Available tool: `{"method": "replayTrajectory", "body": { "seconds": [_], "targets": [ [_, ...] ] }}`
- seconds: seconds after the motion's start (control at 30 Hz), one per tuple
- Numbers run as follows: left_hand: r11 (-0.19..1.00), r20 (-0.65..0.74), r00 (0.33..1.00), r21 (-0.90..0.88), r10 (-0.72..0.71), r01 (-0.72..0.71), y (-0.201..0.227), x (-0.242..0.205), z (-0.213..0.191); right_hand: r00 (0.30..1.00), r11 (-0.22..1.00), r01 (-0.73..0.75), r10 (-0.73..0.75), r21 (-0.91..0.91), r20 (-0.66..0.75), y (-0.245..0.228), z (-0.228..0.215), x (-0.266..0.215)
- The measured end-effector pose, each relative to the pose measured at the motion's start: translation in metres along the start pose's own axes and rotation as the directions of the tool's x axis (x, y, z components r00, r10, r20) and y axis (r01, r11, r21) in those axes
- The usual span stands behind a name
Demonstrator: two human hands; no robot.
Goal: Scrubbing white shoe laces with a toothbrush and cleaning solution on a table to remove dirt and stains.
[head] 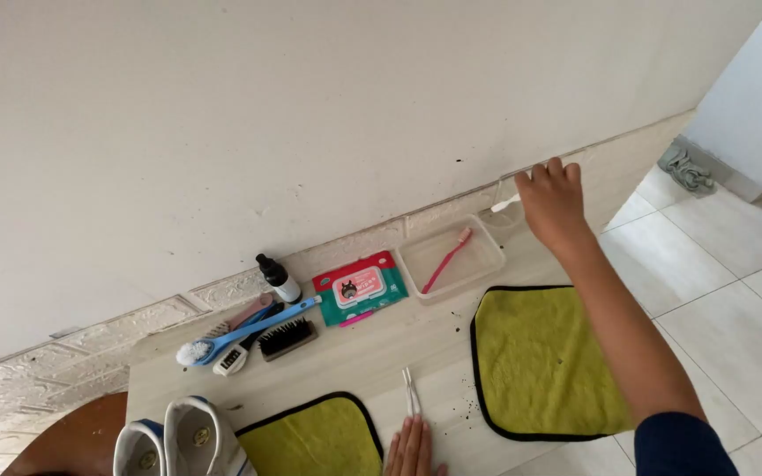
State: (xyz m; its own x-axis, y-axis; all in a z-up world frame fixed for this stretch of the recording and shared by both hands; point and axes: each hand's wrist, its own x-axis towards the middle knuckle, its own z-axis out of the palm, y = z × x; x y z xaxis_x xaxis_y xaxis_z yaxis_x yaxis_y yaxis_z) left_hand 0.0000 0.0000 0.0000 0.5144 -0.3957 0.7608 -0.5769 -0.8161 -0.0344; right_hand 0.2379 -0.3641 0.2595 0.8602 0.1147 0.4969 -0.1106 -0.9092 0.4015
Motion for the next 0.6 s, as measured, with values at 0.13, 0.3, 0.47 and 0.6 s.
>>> {"method": "replayTrajectory", "body": {
  "seconds": [0.13,0.3,0.47,0.6],
  "targets": [
    [1.0,0.001,1.0,0.01,-0.006,0.006,0.001,0.005,-0.005,0.998,0.999,0.033,-0.032,-0.023,0.055,-0.017,0.035,0.009],
    [0.999,0.015,0.999,-0.017,-0.032,0.032,0.004,0.007,-0.008,0.878,0.997,0.035,-0.066,0.073,0.475,-0.026,0.045,0.016],
    [0.987,0.085,0.994,-0.134,-0.075,0.086,0.006,0.06,-0.065,0.884,0.997,0.044,-0.065,0.056,0.464,-0.023,0.047,0.016],
    [0.907,0.372,0.928,-0.391,0.003,0.154,-0.002,0.08,-0.099,0.968,0.998,-0.049,0.054,-0.025,0.244,0.004,0.039,-0.003]
  ]
}}
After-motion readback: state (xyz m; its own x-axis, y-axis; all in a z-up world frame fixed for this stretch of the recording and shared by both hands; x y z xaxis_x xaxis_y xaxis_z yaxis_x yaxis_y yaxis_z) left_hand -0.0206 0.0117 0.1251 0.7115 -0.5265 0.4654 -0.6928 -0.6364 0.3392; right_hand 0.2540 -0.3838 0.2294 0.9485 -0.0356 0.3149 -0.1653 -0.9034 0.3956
